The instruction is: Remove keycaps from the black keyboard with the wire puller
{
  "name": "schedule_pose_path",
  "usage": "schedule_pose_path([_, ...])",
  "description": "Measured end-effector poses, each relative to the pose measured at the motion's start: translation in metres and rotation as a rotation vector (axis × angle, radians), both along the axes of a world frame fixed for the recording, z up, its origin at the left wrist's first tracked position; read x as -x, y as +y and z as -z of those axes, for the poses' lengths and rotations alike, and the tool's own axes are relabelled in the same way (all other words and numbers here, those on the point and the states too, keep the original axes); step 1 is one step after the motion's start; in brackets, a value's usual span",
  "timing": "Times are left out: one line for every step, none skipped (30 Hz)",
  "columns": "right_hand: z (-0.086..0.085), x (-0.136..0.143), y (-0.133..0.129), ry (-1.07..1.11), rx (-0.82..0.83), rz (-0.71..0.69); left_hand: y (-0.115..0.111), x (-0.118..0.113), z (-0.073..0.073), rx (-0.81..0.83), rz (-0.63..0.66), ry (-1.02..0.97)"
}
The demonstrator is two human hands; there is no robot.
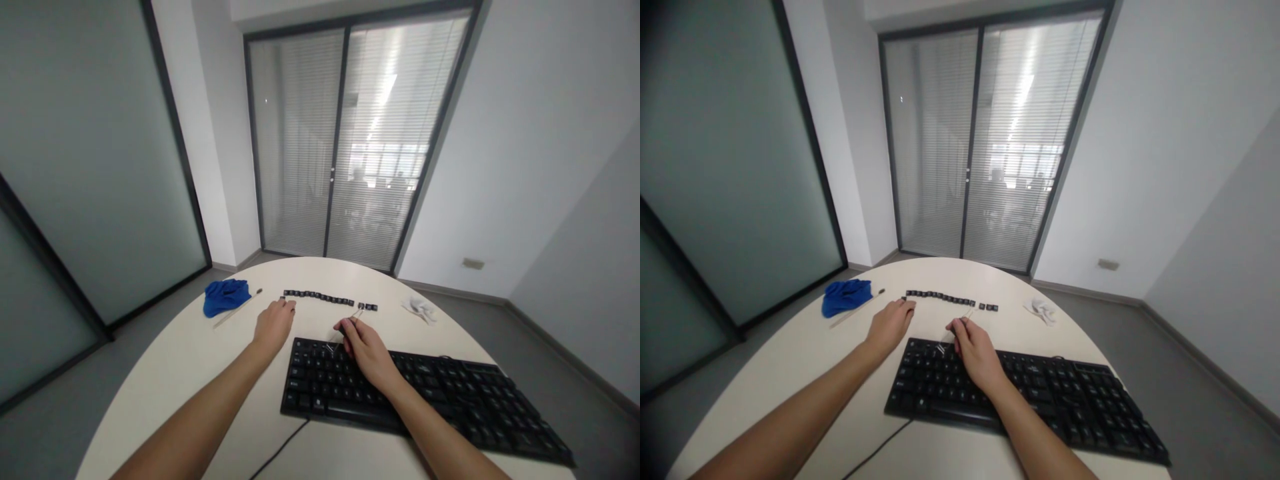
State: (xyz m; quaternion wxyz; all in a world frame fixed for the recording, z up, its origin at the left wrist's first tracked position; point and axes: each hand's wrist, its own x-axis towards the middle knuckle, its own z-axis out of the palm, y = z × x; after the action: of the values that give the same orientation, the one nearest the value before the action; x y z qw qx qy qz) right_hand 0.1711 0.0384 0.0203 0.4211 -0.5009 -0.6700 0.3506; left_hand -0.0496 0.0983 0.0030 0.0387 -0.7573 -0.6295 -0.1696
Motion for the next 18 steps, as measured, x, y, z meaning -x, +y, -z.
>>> schedule_pose_path([0.0,0.0,0.0,0.007,0.004,0.001,0.0,-0.001,0.0,-0.004,-0.016,0.0])
schedule_pose_path([0.0,0.0,0.0,0.009,0.007,0.001,-0.002,-0.002,0.0,-0.011,-0.032,-0.003])
schedule_pose_path([0.0,0.0,0.0,0.009,0.009,0.0,-0.004,-0.002,0.0,-0.024,-0.049,-0.009])
schedule_pose_path([0.0,0.0,-0.001,0.008,0.009,0.0,-0.007,-0.001,-0.001,-0.039,-0.06,-0.016])
schedule_pose_path([0.0,0.0,-0.001,0.007,0.008,-0.001,-0.01,0.0,-0.001,-0.057,-0.064,-0.024])
schedule_pose_path([0.0,0.0,-0.001,0.007,0.008,-0.003,-0.014,0.001,-0.001,-0.074,-0.058,-0.032])
schedule_pose_path([0.0,0.0,-0.001,0.007,0.01,-0.004,-0.018,0.002,-0.001,-0.083,-0.034,-0.036])
schedule_pose_path([0.0,0.0,-0.001,0.008,0.014,-0.006,-0.021,0.003,0.0,-0.088,-0.004,-0.04])
schedule_pose_path([-0.001,0.0,-0.001,0.009,0.018,-0.008,-0.023,0.003,0.0,-0.089,0.031,-0.044])
schedule_pose_path([-0.001,0.0,-0.001,0.01,0.02,-0.012,-0.024,0.004,0.0,-0.094,0.06,-0.05])
schedule_pose_path([-0.001,0.0,-0.001,0.011,0.019,-0.016,-0.024,0.004,0.001,-0.097,0.081,-0.058])
schedule_pose_path([-0.001,0.0,-0.001,0.013,0.015,-0.02,-0.023,0.005,0.001,-0.098,0.092,-0.064])
schedule_pose_path([-0.001,0.0,-0.001,0.013,0.011,-0.022,-0.021,0.005,0.002,-0.094,0.097,-0.067])
schedule_pose_path([-0.001,0.0,-0.001,0.013,0.008,-0.022,-0.019,0.005,0.003,-0.085,0.1,-0.065])
schedule_pose_path([-0.001,0.0,-0.001,0.011,0.005,-0.02,-0.016,0.005,0.004,-0.075,0.104,-0.059])
schedule_pose_path([-0.001,0.0,-0.001,0.008,0.004,-0.017,-0.014,0.005,0.005,-0.066,0.109,-0.05])
schedule_pose_path([-0.001,0.0,-0.001,0.006,0.003,-0.016,-0.012,0.006,0.006,-0.06,0.115,-0.042])
schedule_pose_path([-0.001,0.0,-0.001,0.005,0.003,-0.013,-0.01,0.006,0.008,-0.061,0.121,-0.035])
